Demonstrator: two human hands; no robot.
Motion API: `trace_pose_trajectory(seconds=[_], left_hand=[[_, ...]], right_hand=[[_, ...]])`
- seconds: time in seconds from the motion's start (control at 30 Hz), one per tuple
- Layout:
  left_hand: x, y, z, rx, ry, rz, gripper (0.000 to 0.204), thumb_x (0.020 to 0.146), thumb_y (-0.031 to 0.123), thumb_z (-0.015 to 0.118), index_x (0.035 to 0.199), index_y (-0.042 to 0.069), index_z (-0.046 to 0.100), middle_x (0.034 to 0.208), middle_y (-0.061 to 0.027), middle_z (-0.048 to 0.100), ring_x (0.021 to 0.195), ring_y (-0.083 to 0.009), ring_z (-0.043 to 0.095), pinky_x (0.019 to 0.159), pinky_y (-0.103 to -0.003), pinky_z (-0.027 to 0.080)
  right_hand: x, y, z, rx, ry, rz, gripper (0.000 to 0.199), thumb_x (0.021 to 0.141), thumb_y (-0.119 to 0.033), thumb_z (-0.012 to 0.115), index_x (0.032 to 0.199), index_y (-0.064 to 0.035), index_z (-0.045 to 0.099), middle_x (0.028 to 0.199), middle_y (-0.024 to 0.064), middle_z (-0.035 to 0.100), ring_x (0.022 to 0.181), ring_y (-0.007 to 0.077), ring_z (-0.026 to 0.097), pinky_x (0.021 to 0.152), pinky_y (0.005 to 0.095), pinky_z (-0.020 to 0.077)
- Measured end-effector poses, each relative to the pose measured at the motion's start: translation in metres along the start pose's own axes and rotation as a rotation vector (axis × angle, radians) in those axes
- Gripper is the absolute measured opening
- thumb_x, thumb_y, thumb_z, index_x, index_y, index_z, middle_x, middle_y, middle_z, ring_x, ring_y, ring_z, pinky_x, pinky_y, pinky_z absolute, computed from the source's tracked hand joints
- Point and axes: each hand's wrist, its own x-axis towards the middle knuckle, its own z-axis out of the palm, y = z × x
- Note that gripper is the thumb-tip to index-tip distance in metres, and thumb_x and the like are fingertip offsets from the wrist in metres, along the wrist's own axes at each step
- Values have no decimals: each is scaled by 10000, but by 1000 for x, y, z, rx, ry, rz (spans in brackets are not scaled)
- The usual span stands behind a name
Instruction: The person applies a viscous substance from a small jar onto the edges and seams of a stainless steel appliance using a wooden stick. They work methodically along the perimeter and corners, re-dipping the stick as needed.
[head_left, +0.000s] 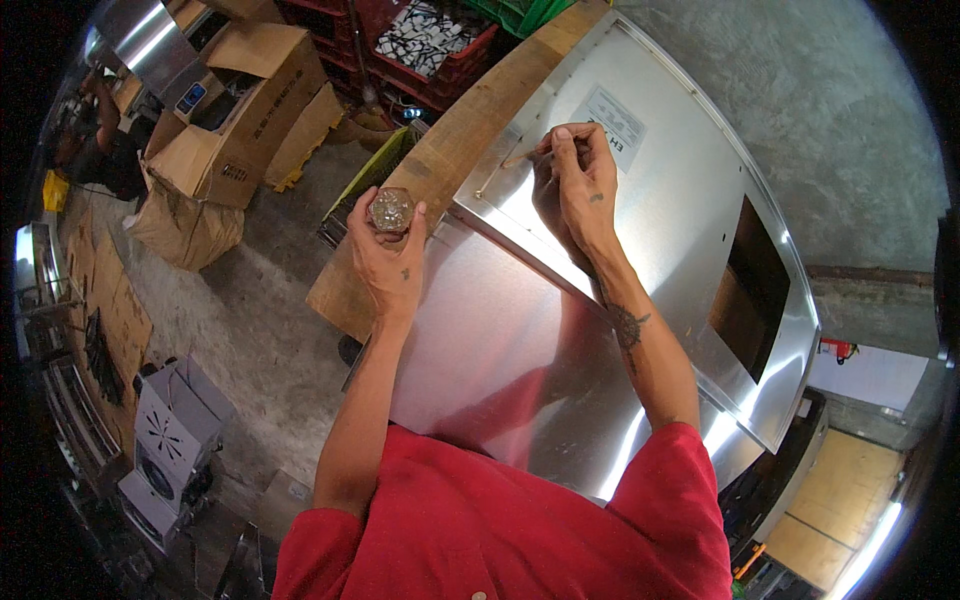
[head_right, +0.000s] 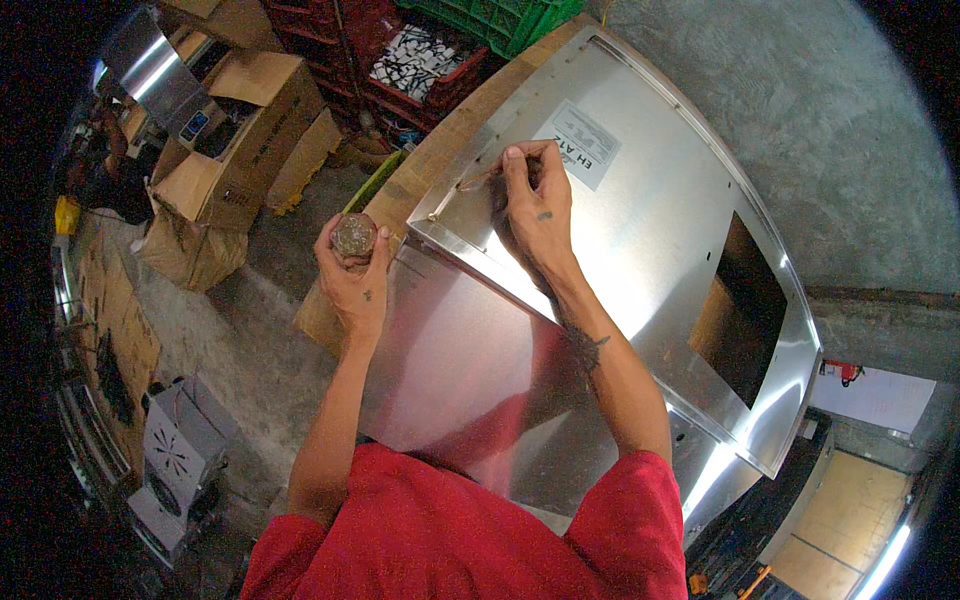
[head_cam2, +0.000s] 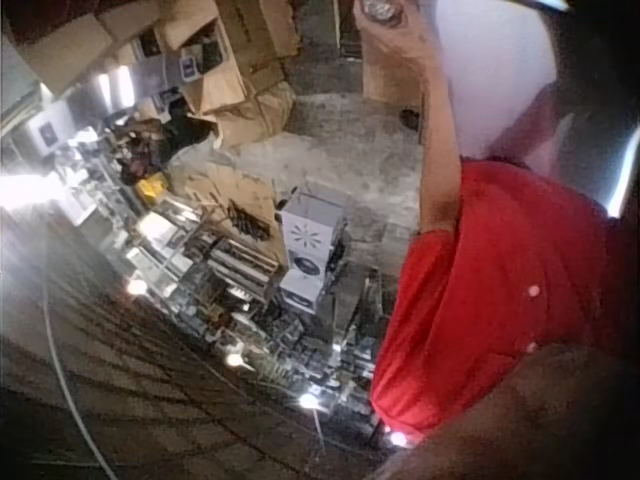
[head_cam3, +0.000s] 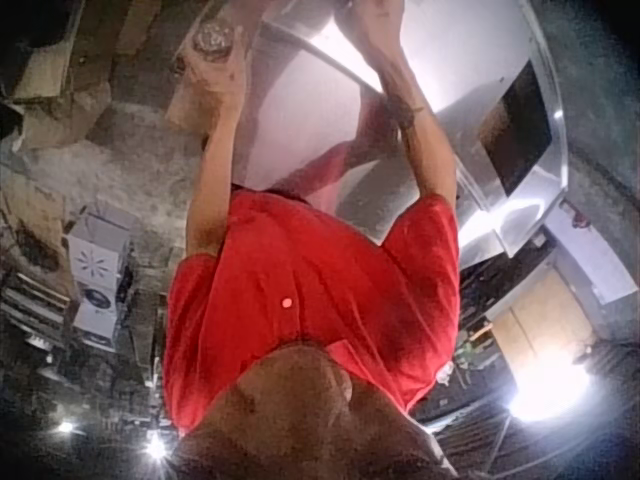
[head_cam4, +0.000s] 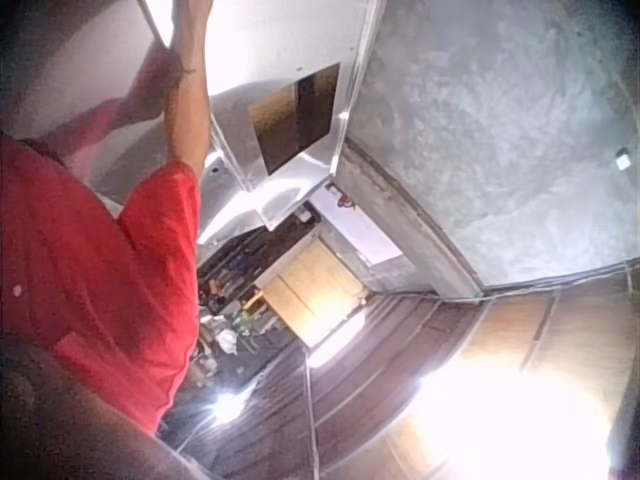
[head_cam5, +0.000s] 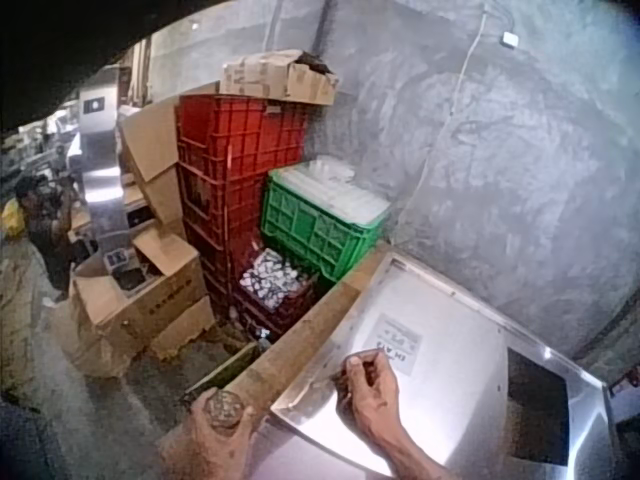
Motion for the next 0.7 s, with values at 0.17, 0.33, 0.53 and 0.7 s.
trace_pose_trajectory(seconds=[0.17,0.33,0.53,0.7], left_hand=[[0,-4,0,20,12,20,659,949,256,865,1460,26,517,1310,-181,643,1138,-257,693,964,-381,574],[0,-4,0,3,-20,15,673,966,279,841,1477,9,497,1361,-201,600,1159,-281,667,933,-393,584],[1,-6,1,1,-12,4,656,960,260,848,1467,16,511,1328,-187,629,1123,-266,683,929,-380,576],[0,-6,2,27,30,52,634,956,236,855,1453,26,524,1287,-167,657,1084,-257,704,937,-374,573]], right_hand=[[-1,-3,1,-24,-6,23,195,1133,-224,598,1111,-29,594,980,50,688,856,97,602,791,247,505],[2,8,-1,-40,-10,-28,206,1135,-231,594,1103,-27,591,985,63,694,852,101,613,778,252,512],[1,2,1,-84,-3,-24,245,1137,-256,586,1092,-16,603,937,50,662,860,111,576,785,294,490],[0,0,-1,-98,-12,-12,251,1136,-261,587,1093,-15,602,946,55,657,867,115,577,790,296,492]])
